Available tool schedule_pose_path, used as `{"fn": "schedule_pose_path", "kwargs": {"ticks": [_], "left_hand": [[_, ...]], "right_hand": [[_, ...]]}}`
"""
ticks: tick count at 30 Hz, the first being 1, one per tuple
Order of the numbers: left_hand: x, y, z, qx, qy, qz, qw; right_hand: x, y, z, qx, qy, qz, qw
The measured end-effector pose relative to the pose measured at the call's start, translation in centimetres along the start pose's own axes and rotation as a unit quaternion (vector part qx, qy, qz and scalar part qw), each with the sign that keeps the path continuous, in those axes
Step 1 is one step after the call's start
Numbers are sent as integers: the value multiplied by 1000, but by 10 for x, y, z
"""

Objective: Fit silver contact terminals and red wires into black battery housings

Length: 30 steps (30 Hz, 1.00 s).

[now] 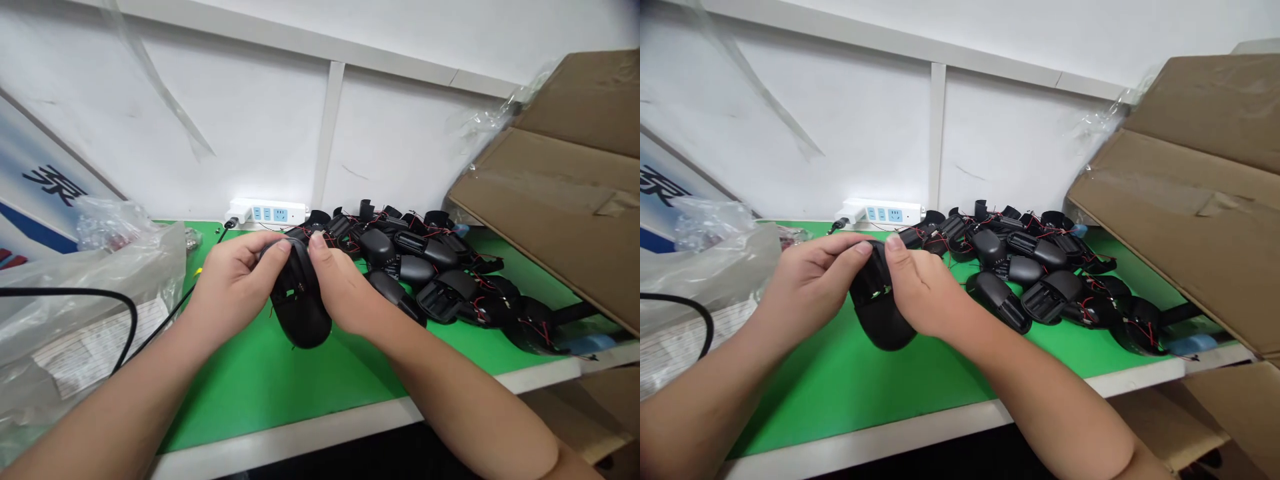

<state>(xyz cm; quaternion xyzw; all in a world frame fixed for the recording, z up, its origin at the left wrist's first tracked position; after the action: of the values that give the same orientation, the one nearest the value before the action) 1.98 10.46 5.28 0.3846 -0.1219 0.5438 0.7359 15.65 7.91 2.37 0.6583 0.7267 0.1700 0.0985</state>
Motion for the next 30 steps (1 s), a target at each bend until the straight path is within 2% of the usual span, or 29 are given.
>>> {"fn": "schedule_pose_path", "kwargs": {"ticks": [3,8,14,18,25,30], "left_hand": [[1,3,-2,7,8,17,1000],[2,3,-10,-44,34,5,998],[6,0,-8,-72,20,-28,997],[7,-1,-4,-75,15,-30,997],[4,-1,-5,-49,45,-15,998],[1,2,-6,14,8,12,1000]], "right_hand": [[0,1,-4,-12,21,11,1000],[2,3,-2,-25,30,54,998],[1,2,-1,-39,13,59,997],[0,2,-3,-40,15,61,997],[0,2,-1,-45,0,55,997],[1,2,-2,-82,11,68,994]]}}
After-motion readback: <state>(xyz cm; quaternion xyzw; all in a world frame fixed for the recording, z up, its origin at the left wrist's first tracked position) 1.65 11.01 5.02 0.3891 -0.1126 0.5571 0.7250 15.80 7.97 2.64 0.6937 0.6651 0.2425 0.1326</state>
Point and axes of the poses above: each hand's wrist, its own x-axis towards the middle knuckle, its own y-axis out of the back of the hand, z = x × y, the point moved 7 cm from there along x, towards the middle knuckle, and after that the axes turned 11 degrees about -y, right-handed, at the moved point
